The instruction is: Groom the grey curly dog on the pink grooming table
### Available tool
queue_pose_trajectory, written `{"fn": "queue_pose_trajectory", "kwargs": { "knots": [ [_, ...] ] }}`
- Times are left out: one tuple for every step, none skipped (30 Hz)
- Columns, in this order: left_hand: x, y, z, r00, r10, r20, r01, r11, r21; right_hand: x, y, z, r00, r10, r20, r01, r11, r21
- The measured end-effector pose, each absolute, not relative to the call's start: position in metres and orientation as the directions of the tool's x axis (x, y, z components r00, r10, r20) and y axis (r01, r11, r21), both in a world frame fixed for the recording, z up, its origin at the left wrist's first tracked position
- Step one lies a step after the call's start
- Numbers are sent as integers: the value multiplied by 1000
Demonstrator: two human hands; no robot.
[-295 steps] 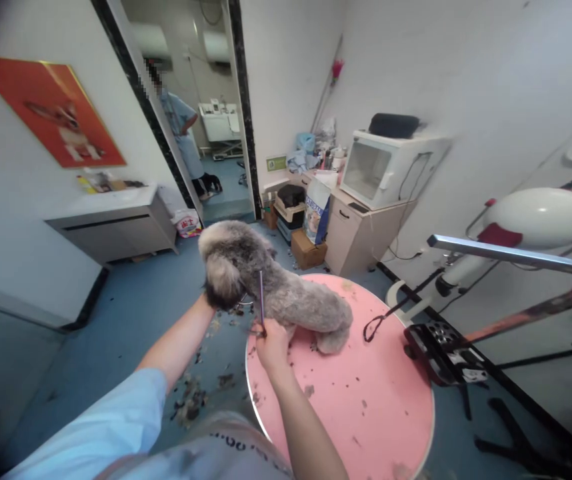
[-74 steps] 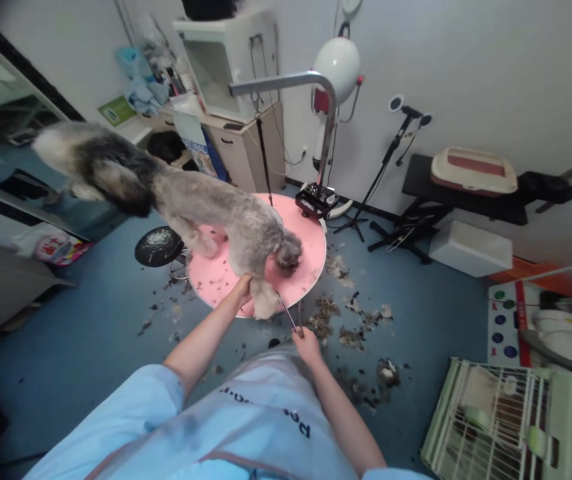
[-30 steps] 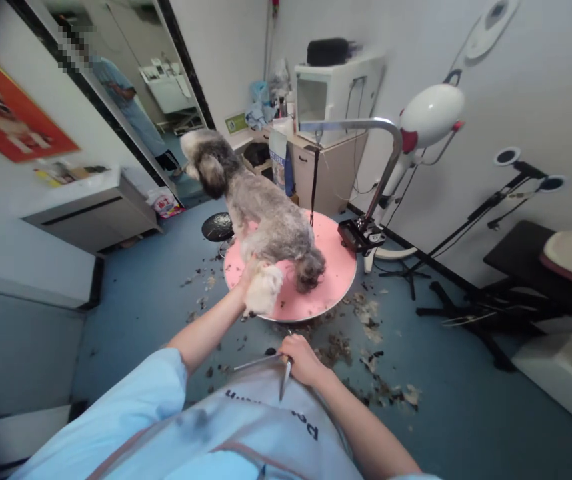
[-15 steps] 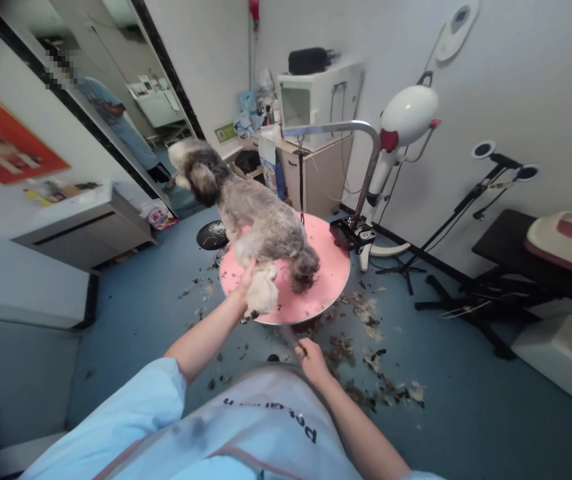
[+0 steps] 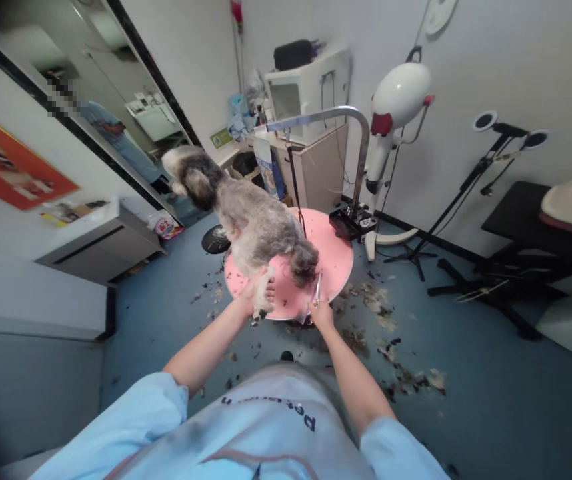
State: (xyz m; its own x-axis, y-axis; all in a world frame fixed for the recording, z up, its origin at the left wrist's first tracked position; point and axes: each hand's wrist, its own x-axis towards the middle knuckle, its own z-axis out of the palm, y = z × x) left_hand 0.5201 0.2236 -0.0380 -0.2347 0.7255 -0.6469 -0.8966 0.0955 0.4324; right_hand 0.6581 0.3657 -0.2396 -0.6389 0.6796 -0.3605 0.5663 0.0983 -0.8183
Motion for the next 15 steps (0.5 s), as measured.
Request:
{"fn": "queue_pose_trajectory", "kwargs": {
  "knots": [
    [521,224,-37,-223,715,-662,-898,114,425,662,359,-234,-657,657,-370,549,82,-832],
    [523,224,-37,-214,712,-669,-906,112,409,665,351,-229,-676,634,-377,531,63,-845],
    [524,225,-36,-204,721,-663,-919,93,384,668,341,-223,-695,611,-380,510,46,-859],
    [525,226,-35,-202,738,-644,-933,55,356,670,329,-217,-715,585,-384,489,26,-872],
    [526,228,-34,-210,756,-620,-946,4,325,672,317,-212,-733,558,-390,471,2,-882],
    [526,230,-33,-229,770,-596,-953,-54,297,673,304,-207,-748,531,-399,457,-24,-889],
    [527,231,-31,-258,778,-573,-955,-115,274,674,291,-203,-765,499,-408,438,-61,-897],
    [528,233,-29,-289,778,-557,-951,-168,259,675,279,-198,-790,460,-406,404,-108,-908],
    [529,234,-26,-320,776,-543,-944,-213,251,677,268,-194,-822,419,-385,352,-157,-923],
    [531,234,-24,-351,776,-525,-935,-256,246,679,259,-191,-856,388,-343,287,-195,-938],
    [531,234,-21,-378,777,-503,-925,-295,240,681,251,-187,-884,374,-282,217,-207,-954],
    [532,234,-19,-403,779,-480,-915,-329,234,683,245,-183,-903,374,-211,152,-179,-972],
    [533,233,-17,-423,783,-457,-906,-357,227,686,242,-180,-910,391,-137,105,-102,-989],
    [533,233,-16,-434,787,-438,-901,-373,221,688,240,-177,-907,416,-69,84,19,-996],
    [532,232,-16,-438,792,-425,-899,-380,218,689,240,-174,-900,435,-7,82,154,-985]
  ]
}}
